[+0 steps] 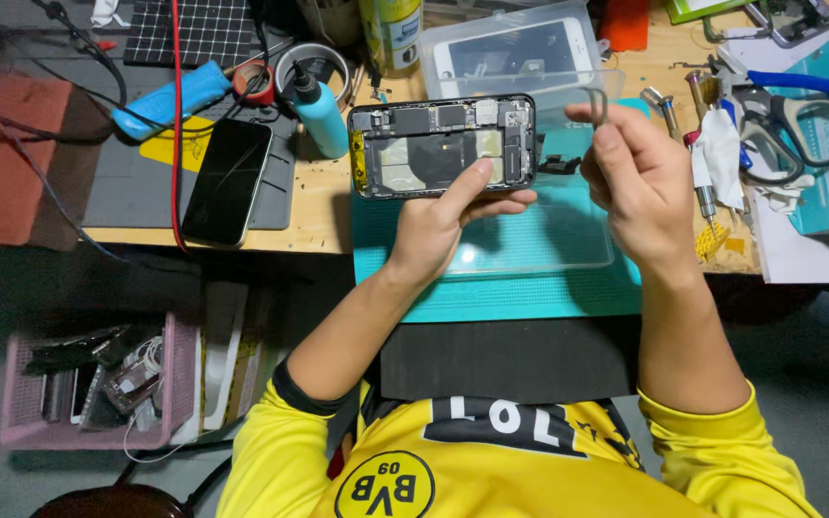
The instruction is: The person opens a clear plastic case holding a smartphone, removes the phone, and works on its internals on a teal repair mat. They use a screwdriver to unscrew components, pry with a small tool, lift out internal parts, and hold the opened phone while unscrewing and adjusting internal components by hand.
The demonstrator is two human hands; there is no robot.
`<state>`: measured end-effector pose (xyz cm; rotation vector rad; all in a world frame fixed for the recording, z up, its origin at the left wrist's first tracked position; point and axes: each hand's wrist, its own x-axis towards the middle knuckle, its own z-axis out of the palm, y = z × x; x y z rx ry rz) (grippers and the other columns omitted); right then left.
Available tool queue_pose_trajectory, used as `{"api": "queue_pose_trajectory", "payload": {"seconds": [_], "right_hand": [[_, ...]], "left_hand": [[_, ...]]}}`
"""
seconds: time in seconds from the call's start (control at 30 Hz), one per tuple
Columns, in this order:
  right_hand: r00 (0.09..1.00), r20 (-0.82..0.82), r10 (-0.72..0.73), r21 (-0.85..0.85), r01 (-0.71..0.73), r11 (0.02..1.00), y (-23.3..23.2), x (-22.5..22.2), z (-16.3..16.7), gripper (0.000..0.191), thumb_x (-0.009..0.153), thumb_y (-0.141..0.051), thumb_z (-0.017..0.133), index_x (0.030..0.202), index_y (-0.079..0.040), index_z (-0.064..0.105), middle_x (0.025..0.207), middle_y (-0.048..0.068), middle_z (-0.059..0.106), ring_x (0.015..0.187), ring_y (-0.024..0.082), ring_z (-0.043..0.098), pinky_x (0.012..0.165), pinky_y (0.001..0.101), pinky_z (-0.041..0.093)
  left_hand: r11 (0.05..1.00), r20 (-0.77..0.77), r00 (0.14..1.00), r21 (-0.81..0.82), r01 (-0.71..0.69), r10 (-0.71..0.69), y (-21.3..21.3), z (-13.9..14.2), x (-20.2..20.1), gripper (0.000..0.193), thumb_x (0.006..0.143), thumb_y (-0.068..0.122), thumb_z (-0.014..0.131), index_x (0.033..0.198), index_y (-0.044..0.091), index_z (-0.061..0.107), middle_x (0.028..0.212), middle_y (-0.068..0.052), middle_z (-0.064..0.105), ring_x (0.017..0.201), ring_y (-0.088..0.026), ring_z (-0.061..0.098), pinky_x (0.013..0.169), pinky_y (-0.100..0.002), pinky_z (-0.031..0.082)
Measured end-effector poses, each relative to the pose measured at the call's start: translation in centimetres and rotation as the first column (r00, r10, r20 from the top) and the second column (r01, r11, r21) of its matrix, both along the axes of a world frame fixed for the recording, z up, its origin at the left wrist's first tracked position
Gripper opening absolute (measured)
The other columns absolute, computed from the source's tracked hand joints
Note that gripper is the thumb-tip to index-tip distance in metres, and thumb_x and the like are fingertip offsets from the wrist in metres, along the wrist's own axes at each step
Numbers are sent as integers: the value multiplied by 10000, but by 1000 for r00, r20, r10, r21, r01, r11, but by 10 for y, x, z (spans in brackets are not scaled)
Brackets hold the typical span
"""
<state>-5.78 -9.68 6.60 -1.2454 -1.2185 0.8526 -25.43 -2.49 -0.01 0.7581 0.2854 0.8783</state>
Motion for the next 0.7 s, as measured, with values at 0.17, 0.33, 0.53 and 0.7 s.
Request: {"api": "queue_pose_trajectory", "payload": {"seconds": [0.17, 0.33, 0.53, 0.7], "right_hand": [[906, 420, -61, 31, 53, 998, -9, -9, 5, 254, 1113, -111, 583, 1322, 15, 654, 824, -6, 651, 664, 39, 543, 582, 215, 431], [842, 528, -114, 60, 96, 994, -8, -19, 9, 184, 1078, -74, 635, 1223, 12, 709, 839, 33, 709, 642, 58, 584, 583, 225, 462], [788, 596, -153, 147, 80, 986, -6, -24, 10, 173, 1066, -42, 656, 1212, 26, 718, 881, 84, 722, 710, 102, 646, 641, 251, 489], [759, 629, -168, 203, 48, 978, -6, -24, 9, 177, 1068, -27, 657, 1223, 36, 715, 905, 118, 718, 795, 131, 695, 707, 264, 522]], "left_hand": [[999, 53, 998, 6, -37, 37, 4, -8, 1, 334, 1119, 156, 510, 1274, -114, 632, 1117, -201, 728, 1027, -290, 746, 927, -394, 624], [998, 26, 998, 39, -59, 58, 4, -12, 3, 347, 1122, 166, 507, 1276, -113, 643, 1132, -187, 734, 1037, -274, 744, 938, -384, 620], [995, -38, 999, 91, -36, 40, 4, -13, 1, 374, 1131, 195, 486, 1291, -100, 650, 1120, -183, 750, 1030, -239, 746, 953, -350, 613], [988, -48, 996, 140, -63, 70, 2, -12, 2, 375, 1128, 201, 495, 1301, -94, 646, 1131, -176, 745, 1040, -233, 747, 951, -353, 613]]}}
